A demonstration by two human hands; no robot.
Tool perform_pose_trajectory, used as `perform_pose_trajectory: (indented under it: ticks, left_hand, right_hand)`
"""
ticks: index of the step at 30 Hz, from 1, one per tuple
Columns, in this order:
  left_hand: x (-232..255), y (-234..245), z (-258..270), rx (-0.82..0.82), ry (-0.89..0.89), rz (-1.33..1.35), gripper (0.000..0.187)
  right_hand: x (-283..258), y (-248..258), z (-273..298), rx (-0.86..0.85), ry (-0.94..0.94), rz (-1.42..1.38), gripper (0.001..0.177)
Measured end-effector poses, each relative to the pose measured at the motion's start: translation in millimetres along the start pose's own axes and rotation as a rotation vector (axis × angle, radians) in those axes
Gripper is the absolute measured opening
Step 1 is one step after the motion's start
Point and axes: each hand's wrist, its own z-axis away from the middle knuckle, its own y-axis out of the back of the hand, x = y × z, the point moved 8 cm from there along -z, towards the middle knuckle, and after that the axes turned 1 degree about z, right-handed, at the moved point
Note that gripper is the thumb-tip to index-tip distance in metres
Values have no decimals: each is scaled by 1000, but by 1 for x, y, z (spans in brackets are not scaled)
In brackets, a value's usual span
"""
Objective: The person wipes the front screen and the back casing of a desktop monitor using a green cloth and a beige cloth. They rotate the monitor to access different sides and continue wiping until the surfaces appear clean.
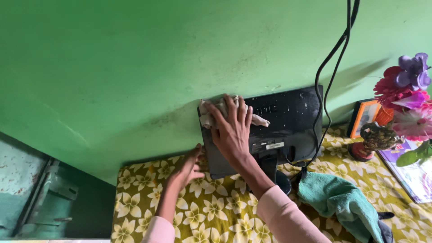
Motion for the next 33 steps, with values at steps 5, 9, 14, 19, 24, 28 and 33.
perform_pose_trajectory:
  ticks: [5,9,14,19,24,28,33]
  left_hand:
    - [-35,-5,-15,55,57,316,108]
    - [-29,-10,-18,25,28,290,114]
    - [-25,-9,-6,67,20,173,109]
    - [-21,-11,-2,99,18,125,105]
    - [-11,-16,0,19,-18,284,110]
    - [-21,-13,5,89,98,460,109]
    - [-15,-12,5,25,29,439,115]
  right_hand:
    - [-5,-24,71,-229,176,46,67]
    - [-13,-26,160,-330,223,70,73]
    - [-1,-31,159,-433,184,105,90]
    - [-1,-43,42,-246,205,135,88]
    - [-15,-39,34,-145,220,115,85]
    - [-23,-38,119,-405,180,112,90]
    - [-21,-39,128,-333,272,116,87]
